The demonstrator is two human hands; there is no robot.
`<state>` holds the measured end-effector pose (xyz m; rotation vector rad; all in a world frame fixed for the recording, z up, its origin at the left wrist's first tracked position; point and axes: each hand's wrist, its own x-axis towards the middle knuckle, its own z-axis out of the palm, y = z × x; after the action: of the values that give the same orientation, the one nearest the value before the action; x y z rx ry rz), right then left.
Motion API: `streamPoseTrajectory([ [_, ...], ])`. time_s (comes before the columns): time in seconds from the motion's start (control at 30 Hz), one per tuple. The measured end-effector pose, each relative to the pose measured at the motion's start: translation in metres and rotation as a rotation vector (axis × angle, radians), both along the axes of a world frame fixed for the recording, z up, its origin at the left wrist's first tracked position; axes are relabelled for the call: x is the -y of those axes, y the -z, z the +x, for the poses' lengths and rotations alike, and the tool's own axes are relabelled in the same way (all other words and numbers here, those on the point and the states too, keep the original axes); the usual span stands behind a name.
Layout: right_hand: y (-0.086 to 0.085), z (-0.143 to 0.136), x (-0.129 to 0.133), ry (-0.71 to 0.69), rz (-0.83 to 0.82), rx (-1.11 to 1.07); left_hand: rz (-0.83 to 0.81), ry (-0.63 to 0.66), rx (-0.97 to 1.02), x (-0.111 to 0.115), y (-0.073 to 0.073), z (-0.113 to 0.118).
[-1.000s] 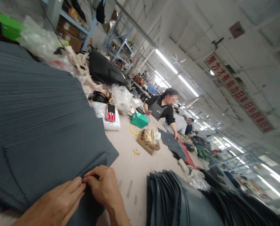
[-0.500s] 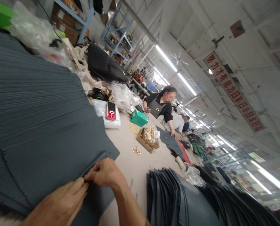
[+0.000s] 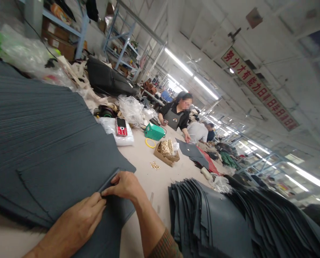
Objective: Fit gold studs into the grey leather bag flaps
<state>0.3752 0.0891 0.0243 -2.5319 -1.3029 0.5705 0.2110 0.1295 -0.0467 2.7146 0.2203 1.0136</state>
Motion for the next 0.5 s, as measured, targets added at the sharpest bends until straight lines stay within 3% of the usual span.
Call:
streamPoseTrajectory([
  [0.13, 0.007, 0.004, 0.019, 0.167, 0.304, 0.134, -0.036, 0.029, -0.045, -0.002, -0.001, 0.0],
  [0.3, 0.008, 0.007, 0.024, 0.233, 0.389, -0.262, -0.289, 0.034, -0.006, -0.005, -0.006, -0.002],
  [0.4, -0.006, 0.011, 0.032, 0.199, 0.432, -0.463, -0.519, -0.016, 0.034, -0.009, -0.021, -0.01],
  [0.5, -0.037, 0.02, 0.056, 0.211, 0.521, -0.589, -0.721, -0.183, 0.017, -0.017, -0.034, -0.019],
])
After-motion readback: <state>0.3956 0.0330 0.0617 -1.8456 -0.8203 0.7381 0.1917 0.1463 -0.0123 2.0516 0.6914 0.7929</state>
